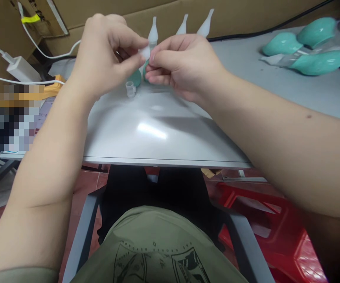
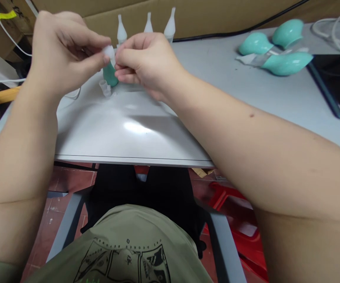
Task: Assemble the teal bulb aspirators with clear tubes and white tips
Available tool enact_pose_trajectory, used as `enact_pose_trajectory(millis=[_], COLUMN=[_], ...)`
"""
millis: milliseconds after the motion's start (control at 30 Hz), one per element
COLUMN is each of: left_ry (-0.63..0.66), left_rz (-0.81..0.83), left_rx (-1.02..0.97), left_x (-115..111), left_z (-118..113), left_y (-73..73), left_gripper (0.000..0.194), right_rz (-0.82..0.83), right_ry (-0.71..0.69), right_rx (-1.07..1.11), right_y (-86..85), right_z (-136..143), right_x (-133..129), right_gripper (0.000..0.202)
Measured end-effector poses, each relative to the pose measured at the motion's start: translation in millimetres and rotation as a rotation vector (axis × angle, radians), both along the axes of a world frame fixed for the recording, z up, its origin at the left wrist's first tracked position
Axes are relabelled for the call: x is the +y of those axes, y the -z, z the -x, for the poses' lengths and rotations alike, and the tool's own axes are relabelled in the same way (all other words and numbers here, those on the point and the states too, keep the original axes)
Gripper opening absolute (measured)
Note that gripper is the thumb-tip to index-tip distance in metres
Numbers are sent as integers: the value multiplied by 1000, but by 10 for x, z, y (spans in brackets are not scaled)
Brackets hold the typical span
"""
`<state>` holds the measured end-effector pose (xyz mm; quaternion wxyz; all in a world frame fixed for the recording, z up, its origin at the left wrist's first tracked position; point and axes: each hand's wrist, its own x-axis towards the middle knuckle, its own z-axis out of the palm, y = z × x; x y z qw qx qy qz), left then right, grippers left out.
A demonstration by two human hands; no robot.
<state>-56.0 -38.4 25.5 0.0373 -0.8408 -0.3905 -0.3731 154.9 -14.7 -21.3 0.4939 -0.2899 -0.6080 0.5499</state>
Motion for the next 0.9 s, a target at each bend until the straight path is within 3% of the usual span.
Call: enact_pose_trajectory(millis=[67,167,300,367,533,733,900], left_ry=[2,-21,-25,-42,-120,-147,-146], left_rz=[16,131,436,500,487,506,525], left_rx=[-88,-104,162,278,370,403,426], left_x=[-42,-154,-240,-221,-158,-188,-155], left_z=[-4,0,49,71,70,64,92], left_y=[-30,-138,-263,-266,-187,-172,-192], left_gripper=[26,28,25,19,14,19,16], right_rz=[-90,-241,-424,-474,-600,-534,-584], right_ry=[41,-13,-110,-130,-118,-146,-162], right_rx=[-140,-369,-575,-611,-746,-697,-688], right_y=[-19,-19,28,61,110,42,29], right_z=[-21,-76,-101,-70,4,-11,-7], right_x=[-19,-20,25,63,123,-25,-78], right_gripper=[14,18,26,31,36,33,34])
